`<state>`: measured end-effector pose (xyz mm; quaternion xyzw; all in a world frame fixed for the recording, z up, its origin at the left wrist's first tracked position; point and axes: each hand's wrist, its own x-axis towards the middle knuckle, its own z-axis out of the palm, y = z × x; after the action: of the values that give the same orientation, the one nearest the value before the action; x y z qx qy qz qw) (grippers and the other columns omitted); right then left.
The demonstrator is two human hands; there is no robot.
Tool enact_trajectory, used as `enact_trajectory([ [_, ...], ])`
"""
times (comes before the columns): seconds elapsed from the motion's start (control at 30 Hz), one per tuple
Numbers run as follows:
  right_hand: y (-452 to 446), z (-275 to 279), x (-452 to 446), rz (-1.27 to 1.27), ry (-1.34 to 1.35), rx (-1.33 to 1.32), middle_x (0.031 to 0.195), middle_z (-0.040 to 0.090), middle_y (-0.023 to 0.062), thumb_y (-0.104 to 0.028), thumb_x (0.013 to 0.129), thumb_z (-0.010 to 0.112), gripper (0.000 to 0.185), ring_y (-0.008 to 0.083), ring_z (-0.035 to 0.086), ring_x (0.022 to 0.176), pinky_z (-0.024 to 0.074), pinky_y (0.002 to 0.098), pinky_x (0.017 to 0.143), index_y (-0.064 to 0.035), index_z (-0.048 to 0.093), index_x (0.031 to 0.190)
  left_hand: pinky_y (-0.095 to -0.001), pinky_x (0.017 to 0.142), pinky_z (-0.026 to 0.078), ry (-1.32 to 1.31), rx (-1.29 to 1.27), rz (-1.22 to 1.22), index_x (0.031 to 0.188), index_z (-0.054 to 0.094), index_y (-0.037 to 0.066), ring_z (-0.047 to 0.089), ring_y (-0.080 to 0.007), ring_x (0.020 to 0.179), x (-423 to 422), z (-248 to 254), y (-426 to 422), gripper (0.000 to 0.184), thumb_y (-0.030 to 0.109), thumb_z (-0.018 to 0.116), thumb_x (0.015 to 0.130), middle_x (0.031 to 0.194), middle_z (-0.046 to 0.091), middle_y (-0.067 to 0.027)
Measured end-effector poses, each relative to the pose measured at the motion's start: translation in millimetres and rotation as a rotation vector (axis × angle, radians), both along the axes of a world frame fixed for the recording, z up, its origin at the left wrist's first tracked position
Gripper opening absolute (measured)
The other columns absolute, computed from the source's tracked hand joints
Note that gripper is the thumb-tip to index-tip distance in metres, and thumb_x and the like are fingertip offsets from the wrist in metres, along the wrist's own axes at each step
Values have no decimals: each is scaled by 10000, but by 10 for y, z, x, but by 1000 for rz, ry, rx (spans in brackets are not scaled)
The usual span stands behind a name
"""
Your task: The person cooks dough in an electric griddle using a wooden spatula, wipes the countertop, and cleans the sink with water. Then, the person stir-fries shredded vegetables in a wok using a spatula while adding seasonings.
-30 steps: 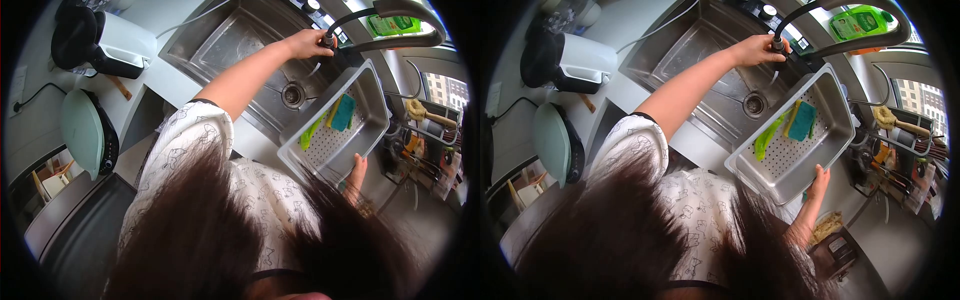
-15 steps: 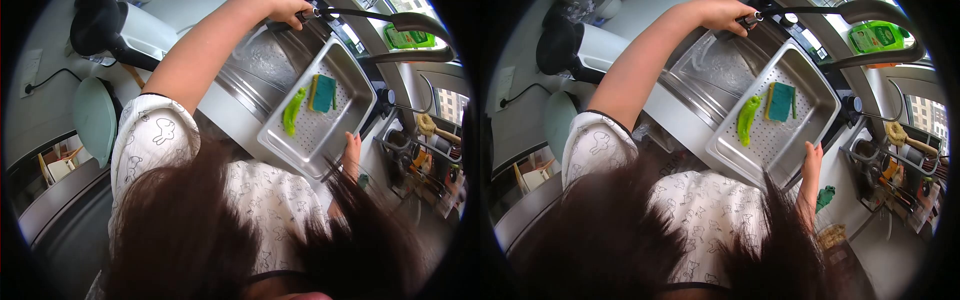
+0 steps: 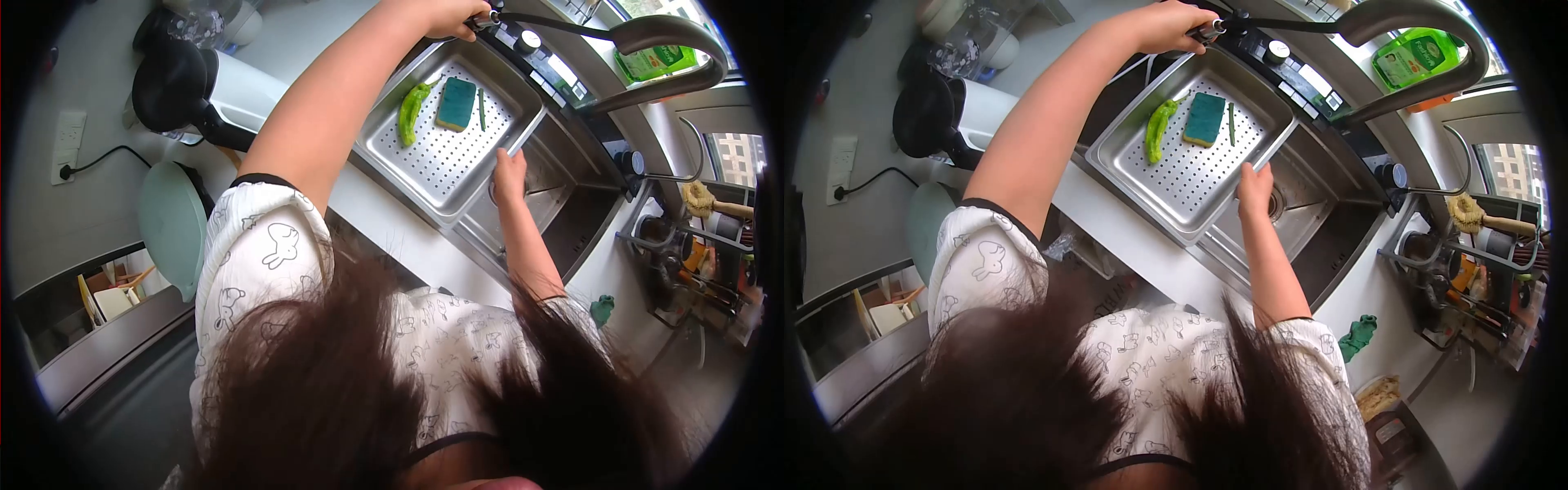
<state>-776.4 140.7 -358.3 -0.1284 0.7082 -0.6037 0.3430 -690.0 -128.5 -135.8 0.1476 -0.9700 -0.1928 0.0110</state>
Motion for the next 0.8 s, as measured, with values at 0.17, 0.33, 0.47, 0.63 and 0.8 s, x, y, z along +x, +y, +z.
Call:
enact_trajectory([
  [0.17, -233, -118, 188, 15, 174, 159, 1058, 629, 183, -95, 791, 492, 394, 276, 606, 1000, 444, 347, 882, 32, 526, 1162, -356, 815, 462, -37, 63, -25, 1039, 576, 82, 609, -267, 909, -5, -93, -17, 280, 174, 704, 808, 961, 646, -97],
  [0.33, -864, -110, 287, 262, 213, 287, 1007, 612, 178, -271, 885, 548, 457, 228, 648, 776, 513, 350, 490, -19, 421, 1244, -357, 807, 465, -15, 107, -47, 1044, 573, 86, 607, -259, 893, -34, -132, 59, 268, 181, 691, 823, 957, 647, -105],
  [0.47, -682, 25, 138, 443, -258, 180, 1086, 604, 150, -368, 924, 551, 545, 212, 627, 910, 538, 336, 716, -45, 373, 1326, -337, 801, 465, -18, 162, -72, 1050, 565, 91, 607, -207, 865, -53, -207, 101, 261, 194, 681, 840, 917, 641, -77],
  [0.63, 27, -227, 117, 328, -582, -81, 1152, 584, 114, -362, 964, 509, 528, 178, 608, 956, 520, 292, 818, -26, 387, 1353, -293, 808, 454, -104, 591, -103, 1058, 565, 97, 558, -105, 896, -221, -302, 588, 244, 188, 679, 863, 971, 608, 17],
  [0.8, -56, 67, 128, -104, -890, -427, 932, 590, 71, -273, 968, 505, 226, 143, 589, 773, 509, 262, 674, -76, 487, 1078, -268, 819, 469, -91, 798, -48, 1078, 590, 99, 559, -103, 929, -422, -339, 1110, 244, 163, 682, 862, 1039, 615, 13],
])
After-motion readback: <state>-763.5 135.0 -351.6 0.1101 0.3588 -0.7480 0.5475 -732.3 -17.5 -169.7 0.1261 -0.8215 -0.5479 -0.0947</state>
